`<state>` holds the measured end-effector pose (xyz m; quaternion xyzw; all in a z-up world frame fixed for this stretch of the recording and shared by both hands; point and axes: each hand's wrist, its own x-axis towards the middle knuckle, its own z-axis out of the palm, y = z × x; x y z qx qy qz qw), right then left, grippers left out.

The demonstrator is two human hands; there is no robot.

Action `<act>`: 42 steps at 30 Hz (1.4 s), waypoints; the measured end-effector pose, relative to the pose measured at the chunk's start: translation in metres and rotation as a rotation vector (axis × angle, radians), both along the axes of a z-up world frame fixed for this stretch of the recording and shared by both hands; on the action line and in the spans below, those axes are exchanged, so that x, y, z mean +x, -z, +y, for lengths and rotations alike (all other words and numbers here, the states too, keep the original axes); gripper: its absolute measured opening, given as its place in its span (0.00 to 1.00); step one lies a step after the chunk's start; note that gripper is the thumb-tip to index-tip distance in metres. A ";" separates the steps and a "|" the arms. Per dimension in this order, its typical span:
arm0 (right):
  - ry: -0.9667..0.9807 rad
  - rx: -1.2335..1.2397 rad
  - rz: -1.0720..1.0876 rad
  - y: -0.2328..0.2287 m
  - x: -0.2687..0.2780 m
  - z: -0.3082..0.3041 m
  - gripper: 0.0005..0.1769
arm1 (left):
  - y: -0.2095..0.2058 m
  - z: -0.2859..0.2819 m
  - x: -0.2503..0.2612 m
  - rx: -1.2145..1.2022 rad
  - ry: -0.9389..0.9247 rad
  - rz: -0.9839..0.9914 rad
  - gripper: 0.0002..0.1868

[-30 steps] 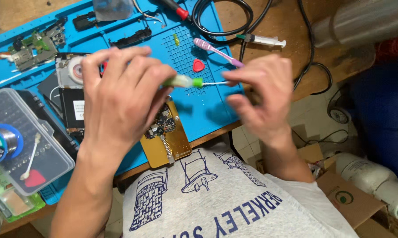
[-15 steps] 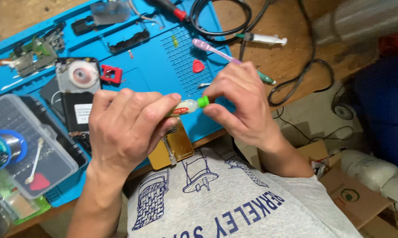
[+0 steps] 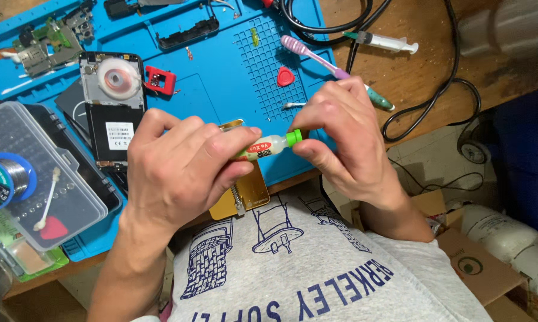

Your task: The person uses a hot air gun to heat a circuit board while holding tweezers, then cleans the board with a toothbrush and cotton swab. They apply flux from a tube to the board and prepare solder wire for further work.

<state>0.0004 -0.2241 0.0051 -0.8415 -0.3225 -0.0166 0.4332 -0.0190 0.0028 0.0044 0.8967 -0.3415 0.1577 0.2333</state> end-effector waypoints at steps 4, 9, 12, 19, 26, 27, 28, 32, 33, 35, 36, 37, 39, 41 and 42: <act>-0.009 -0.006 -0.048 0.000 0.000 -0.003 0.20 | -0.003 0.000 0.000 -0.113 0.023 0.166 0.20; 0.049 0.004 -0.052 0.006 0.001 -0.025 0.17 | 0.000 0.009 -0.003 -0.203 0.026 0.288 0.22; 0.079 0.030 -0.168 0.005 0.000 -0.039 0.12 | -0.006 0.016 -0.008 -0.300 -0.045 0.437 0.24; 0.018 -0.398 -0.271 0.023 -0.004 -0.029 0.14 | -0.004 0.015 -0.009 -0.368 -0.072 0.534 0.20; 0.230 -0.477 -0.439 0.035 0.004 -0.057 0.19 | -0.013 0.008 -0.010 -0.572 -0.206 0.639 0.21; 0.228 -0.478 -0.441 0.028 0.004 -0.057 0.19 | -0.012 0.008 -0.011 -0.574 -0.207 0.637 0.21; 0.223 -0.542 -0.409 0.021 0.005 -0.056 0.15 | -0.011 0.008 -0.012 -0.579 -0.227 0.569 0.17; 0.170 -0.619 -0.419 0.013 0.010 -0.054 0.14 | -0.006 0.009 -0.018 -0.730 -0.309 0.521 0.13; 0.171 -0.623 -0.422 0.012 0.010 -0.060 0.14 | -0.006 0.009 -0.017 -0.734 -0.305 0.520 0.13; 0.289 -0.668 -0.461 0.010 0.009 -0.072 0.10 | -0.004 0.010 -0.019 -0.796 -0.311 0.450 0.14; 0.284 -0.671 -0.456 0.009 0.008 -0.074 0.10 | -0.002 0.009 -0.020 -0.798 -0.315 0.455 0.14; 0.268 -0.677 -0.450 0.008 0.007 -0.074 0.08 | -0.001 0.009 -0.020 -0.835 -0.312 0.447 0.15; 0.250 -0.681 -0.443 0.007 0.006 -0.071 0.05 | 0.000 0.010 -0.021 -0.871 -0.312 0.438 0.16; 0.206 -0.718 -0.375 0.007 0.006 -0.064 0.08 | 0.001 0.010 -0.022 -0.891 -0.312 0.453 0.16; 0.202 -0.717 -0.375 0.008 0.006 -0.064 0.08 | 0.000 0.009 -0.021 -0.891 -0.316 0.453 0.16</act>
